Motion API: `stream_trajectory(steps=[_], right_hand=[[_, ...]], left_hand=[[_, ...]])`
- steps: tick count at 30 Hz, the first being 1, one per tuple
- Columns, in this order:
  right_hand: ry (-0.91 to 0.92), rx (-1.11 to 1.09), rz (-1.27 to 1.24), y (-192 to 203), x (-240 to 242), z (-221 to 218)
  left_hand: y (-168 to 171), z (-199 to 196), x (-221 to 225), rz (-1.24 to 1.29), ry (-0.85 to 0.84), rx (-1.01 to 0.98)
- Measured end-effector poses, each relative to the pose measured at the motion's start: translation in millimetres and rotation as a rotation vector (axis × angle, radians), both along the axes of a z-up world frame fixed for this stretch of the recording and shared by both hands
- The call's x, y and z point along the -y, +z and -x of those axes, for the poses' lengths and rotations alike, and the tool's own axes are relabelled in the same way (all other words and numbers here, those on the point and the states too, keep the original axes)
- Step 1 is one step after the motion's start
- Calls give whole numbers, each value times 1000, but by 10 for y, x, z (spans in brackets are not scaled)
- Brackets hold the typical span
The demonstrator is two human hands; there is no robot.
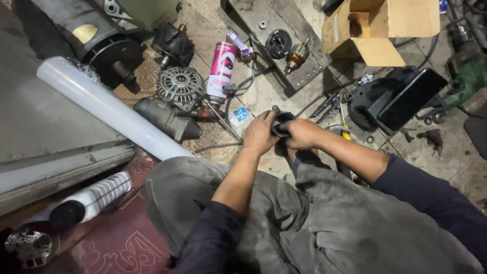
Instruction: Assembling the internal components of a starter motor, including the armature and brush assembly.
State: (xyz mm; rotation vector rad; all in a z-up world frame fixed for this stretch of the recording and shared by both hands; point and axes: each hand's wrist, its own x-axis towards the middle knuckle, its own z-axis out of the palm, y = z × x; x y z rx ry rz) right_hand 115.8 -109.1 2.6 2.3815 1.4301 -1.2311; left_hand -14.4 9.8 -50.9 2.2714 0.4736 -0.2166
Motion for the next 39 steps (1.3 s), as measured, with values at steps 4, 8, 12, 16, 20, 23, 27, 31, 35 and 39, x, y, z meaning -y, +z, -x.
stream_trajectory(steps=[4,8,12,16,20,23,27,31,35,39], right_hand=[[-50,-56,29,-215,44,-23],[-200,-164,39,-193,96,56],[-213,-150,-73,-336,83,40],[-112,-64,-101,-205,91,64],[-27,31,-22,-10,53,171],[32,117,56,51,-2,196],[51,144,87,-363,80,102],[88,178,94,-390,14,125],[84,195,198,-383,-38,149],[89,179,204,-370,-57,152]], left_hand=[[-23,-25,5,-5,5,11],[-57,-17,31,13,8,30],[-77,-15,37,54,25,9],[-96,-6,31,91,71,33],[-24,5,51,72,82,31],[-28,-4,67,67,79,19],[-1,-5,57,92,90,8],[-10,-2,71,77,87,-8],[13,-34,82,69,92,-27],[17,-29,84,60,107,-31]])
